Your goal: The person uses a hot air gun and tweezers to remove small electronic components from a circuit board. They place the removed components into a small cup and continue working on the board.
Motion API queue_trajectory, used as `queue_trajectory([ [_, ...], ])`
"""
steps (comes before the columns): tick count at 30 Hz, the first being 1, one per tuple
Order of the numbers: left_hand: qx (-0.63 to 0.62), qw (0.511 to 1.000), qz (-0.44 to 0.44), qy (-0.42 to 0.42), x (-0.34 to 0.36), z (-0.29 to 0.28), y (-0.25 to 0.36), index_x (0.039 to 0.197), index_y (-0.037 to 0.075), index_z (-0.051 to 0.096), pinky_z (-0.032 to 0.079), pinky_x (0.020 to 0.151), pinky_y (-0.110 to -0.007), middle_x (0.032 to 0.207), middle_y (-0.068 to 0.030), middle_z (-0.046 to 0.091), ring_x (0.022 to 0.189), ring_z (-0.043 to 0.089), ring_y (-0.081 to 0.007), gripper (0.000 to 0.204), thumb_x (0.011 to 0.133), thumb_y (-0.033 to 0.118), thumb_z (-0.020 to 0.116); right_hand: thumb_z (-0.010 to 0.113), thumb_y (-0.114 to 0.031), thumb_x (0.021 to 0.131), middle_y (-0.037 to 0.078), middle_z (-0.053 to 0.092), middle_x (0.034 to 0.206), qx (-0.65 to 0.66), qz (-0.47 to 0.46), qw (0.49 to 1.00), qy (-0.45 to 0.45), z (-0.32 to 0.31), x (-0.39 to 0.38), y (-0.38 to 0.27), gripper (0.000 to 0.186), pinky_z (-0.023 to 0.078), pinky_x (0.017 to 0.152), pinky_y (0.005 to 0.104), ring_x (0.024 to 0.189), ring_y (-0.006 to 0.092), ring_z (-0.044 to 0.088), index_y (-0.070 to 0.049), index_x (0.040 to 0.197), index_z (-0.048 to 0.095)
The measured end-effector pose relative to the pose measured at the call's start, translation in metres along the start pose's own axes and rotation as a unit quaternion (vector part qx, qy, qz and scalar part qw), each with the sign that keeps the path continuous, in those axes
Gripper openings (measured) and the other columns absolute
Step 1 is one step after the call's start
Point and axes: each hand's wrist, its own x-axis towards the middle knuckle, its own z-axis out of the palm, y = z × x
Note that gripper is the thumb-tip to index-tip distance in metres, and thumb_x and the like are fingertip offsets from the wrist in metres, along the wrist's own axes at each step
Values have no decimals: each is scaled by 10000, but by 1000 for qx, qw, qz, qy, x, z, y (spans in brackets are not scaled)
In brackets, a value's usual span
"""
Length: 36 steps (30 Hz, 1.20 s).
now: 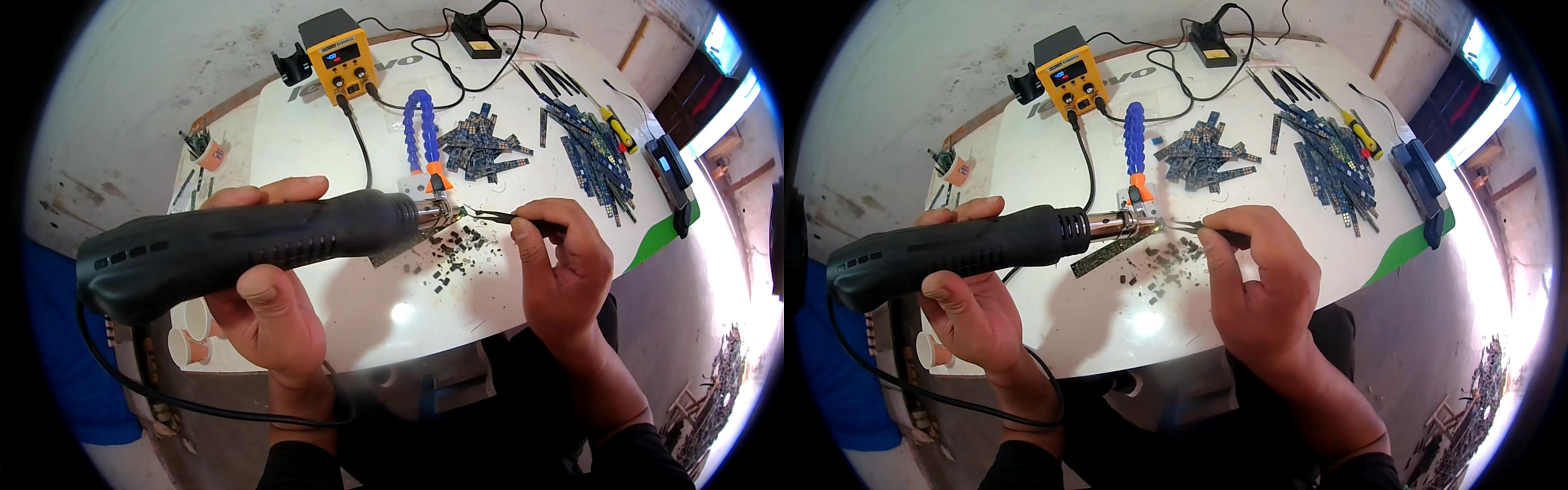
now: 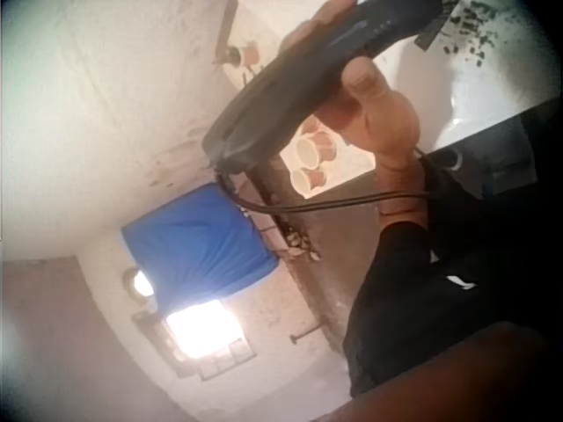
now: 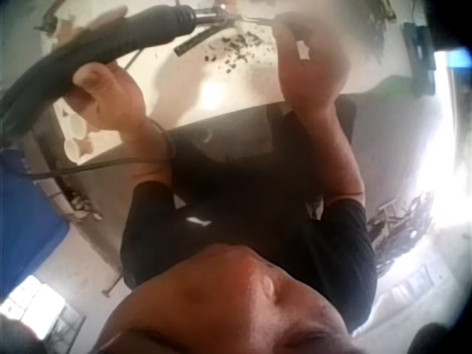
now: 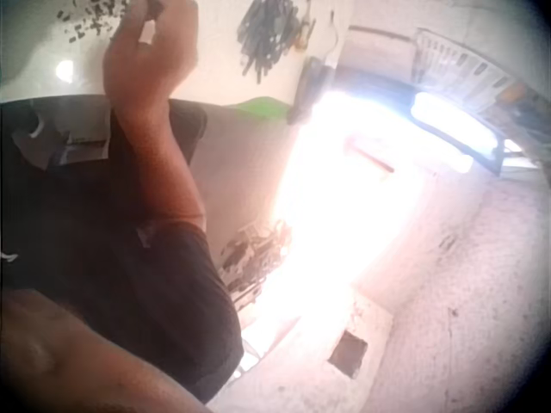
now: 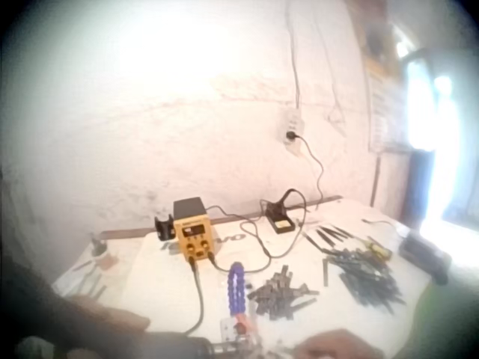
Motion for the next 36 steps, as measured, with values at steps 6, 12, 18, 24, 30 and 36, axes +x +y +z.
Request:
queue_trajectory([
  [6, 6, 999, -21, 25, 0, 6, 2, 1370, -33, 461, 583, 915, -434, 1286, -191, 577, 1117, 674, -351, 677, 1002, 517, 601, 727, 65, 866, 121, 707, 901, 17, 2, 1000, 9, 1, -1, 1, 112, 547, 726, 279, 765, 211, 693, 13, 957, 687],
  [12, 7, 998, -28, 50, 0, 8, 3, 1359, -24, 482, 603, 880, -437, 1322, -138, 543, 1092, 684, -365, 701, 968, 532, 653, 671, 54, 952, 94, 692, 947, 5, 19, 999, -34, -3, -1, 2, 81, 525, 766, 235, 827, 114, 656, 61, 1030, 652],
  [18, 7, 998, -25, 53, 0, 7, 2, 1362, -19, 485, 602, 880, -437, 1320, -138, 543, 1090, 685, -365, 698, 968, 533, 652, 667, 39, 964, 85, 697, 902, 6, 45, 999, -28, -2, -1, 2, 85, 532, 754, 234, 808, 118, 667, 67, 1044, 655],
  [24, 14, 998, -23, 48, 1, 7, 2, 1362, -18, 487, 599, 882, -434, 1315, -138, 545, 1086, 687, -362, 699, 972, 539, 645, 718, 43, 886, 127, 715, 892, 27, 34, 999, 9, 1, -1, 0, 88, 553, 738, 278, 776, 206, 707, 16, 966, 694],
  [30, 9, 998, -26, 50, -1, 4, 0, 1361, -18, 486, 601, 883, -436, 1317, -137, 547, 1085, 687, -359, 695, 976, 540, 638, 719, 68, 865, 126, 710, 910, 4, -15, 1000, 5, 0, 1, 3, 118, 546, 721, 285, 767, 222, 691, 16, 965, 686],
  [36, 10, 999, -16, 50, 1, 6, 1, 1368, -19, 476, 603, 886, -437, 1318, -138, 549, 1091, 686, -359, 683, 987, 527, 630, 716, 84, 855, 131, 705, 900, 20, -34, 999, 8, 2, 1, 3, 121, 545, 712, 286, 760, 225, 685, 17, 948, 679],
])
